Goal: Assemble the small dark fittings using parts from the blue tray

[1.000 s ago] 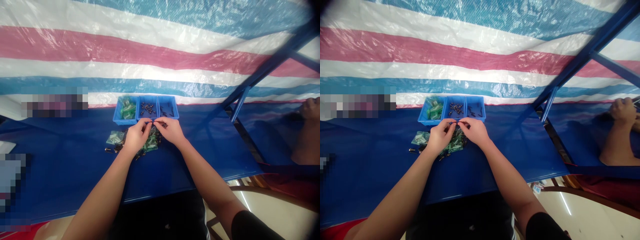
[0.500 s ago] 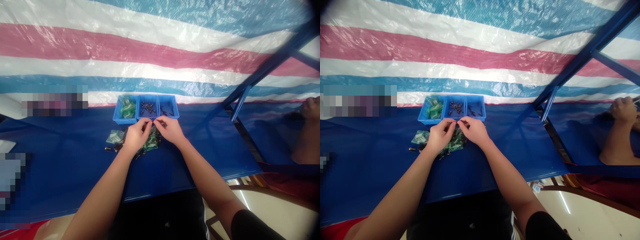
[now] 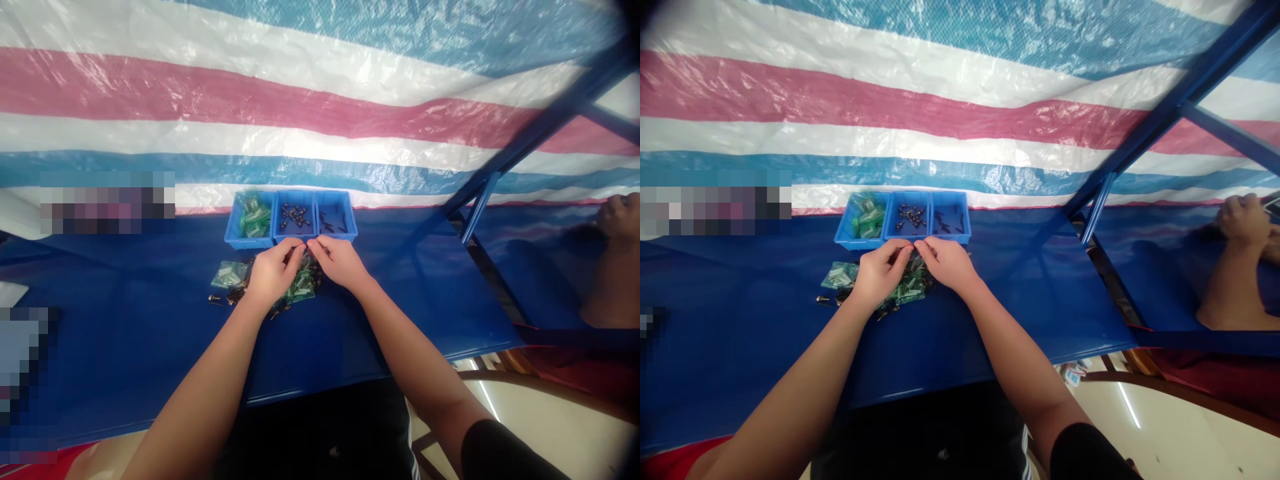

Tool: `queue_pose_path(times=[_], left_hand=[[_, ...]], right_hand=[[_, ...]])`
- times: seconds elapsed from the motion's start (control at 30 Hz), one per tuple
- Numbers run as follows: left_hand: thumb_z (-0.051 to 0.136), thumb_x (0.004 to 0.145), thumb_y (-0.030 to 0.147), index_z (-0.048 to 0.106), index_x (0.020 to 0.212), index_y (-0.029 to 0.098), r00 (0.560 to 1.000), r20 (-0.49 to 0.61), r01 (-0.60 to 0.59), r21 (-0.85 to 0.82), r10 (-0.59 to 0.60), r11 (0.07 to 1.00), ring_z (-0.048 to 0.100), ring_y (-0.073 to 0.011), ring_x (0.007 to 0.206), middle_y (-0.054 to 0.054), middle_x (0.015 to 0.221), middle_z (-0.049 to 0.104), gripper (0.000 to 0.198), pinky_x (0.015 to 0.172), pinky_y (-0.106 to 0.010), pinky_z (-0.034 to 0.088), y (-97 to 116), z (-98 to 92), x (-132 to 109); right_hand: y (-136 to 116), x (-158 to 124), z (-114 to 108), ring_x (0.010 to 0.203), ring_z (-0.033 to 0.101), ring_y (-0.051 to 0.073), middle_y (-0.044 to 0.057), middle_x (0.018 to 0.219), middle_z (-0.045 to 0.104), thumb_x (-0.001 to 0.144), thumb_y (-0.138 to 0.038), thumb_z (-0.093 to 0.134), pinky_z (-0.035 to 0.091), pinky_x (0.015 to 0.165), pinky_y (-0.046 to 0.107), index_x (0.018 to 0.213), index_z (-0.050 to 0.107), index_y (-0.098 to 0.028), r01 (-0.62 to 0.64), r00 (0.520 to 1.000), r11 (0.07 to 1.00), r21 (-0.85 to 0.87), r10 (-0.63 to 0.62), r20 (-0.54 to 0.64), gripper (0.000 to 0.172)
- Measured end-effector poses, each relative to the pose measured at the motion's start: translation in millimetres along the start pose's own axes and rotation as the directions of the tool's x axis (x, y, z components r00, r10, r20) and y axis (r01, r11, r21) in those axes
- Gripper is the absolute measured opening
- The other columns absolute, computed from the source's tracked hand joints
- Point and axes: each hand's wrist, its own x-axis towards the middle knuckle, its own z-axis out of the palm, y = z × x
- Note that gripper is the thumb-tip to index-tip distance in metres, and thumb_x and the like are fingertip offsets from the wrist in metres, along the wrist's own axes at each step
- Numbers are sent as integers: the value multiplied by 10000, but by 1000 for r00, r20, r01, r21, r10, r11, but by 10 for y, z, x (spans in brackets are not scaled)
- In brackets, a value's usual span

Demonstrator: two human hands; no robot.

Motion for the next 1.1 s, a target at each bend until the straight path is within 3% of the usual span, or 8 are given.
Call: queue_pose_path(times=[0.13, 0.2, 0.33, 0.47, 0.57, 1.1], left_hand=[[489, 999, 439, 689, 1076, 205, 1000, -22, -18, -17, 18, 1000, 625, -136, 691, -31, 891, 728, 317, 697, -233, 451, -33, -8, 14], [486, 1002, 436, 689, 1081, 206, 999, -24, -31, -24, 30, 999, 641, -138, 728, -39, 952, 737, 317, 720, -233, 458, -42, -10, 20], [488, 998, 455, 692, 1062, 208, 1000, -14, -8, 6, 8, 1000, 595, -122, 632, -14, 821, 708, 326, 646, -225, 434, -28, -10, 18], [526, 979, 463, 684, 1112, 216, 999, -24, 22, 24, -22, 999, 508, -103, 528, 33, 641, 601, 322, 577, -214, 396, 2, -12, 14], [526, 979, 457, 658, 1186, 220, 1000, -27, 12, 4, -12, 1000, 524, -103, 553, 37, 656, 601, 341, 603, -210, 414, 13, -11, 14], [473, 998, 472, 668, 1040, 215, 999, -1, 37, 20, -37, 999, 590, -132, 594, -1, 734, 677, 326, 614, -228, 418, -30, 16, 6]], right_hand=[[19, -3, 23, 738, 688, 146, -16, 892, 737, 959, -467, 561, 499, 709, 255, 1158, 627, -265, -41, 999, 990, 133, 44, -19, 291], [39, 1, 47, 781, 709, 150, -13, 954, 752, 938, -416, 603, 523, 755, 266, 1191, 621, -276, -12, 1000, 987, 160, 16, -20, 290], [85, 18, 84, 882, 725, 176, 3, 1008, 769, 940, -362, 609, 536, 811, 289, 1064, 697, -270, 40, 996, 992, 116, -31, -80, 179], [81, 24, 75, 869, 717, 177, -3, 1001, 775, 963, -365, 580, 532, 790, 286, 1047, 723, -274, 57, 995, 996, 74, -51, -81, 190], [64, 22, 57, 856, 713, 179, -2, 1001, 776, 967, -358, 575, 531, 799, 289, 1038, 730, -269, 52, 996, 997, 51, -48, -71, 192], [42, 26, 37, 844, 725, 174, 8, 887, 774, 1036, -372, 431, 513, 785, 275, 963, 695, -238, 9, 998, 999, 42, -11, 54, 305]])
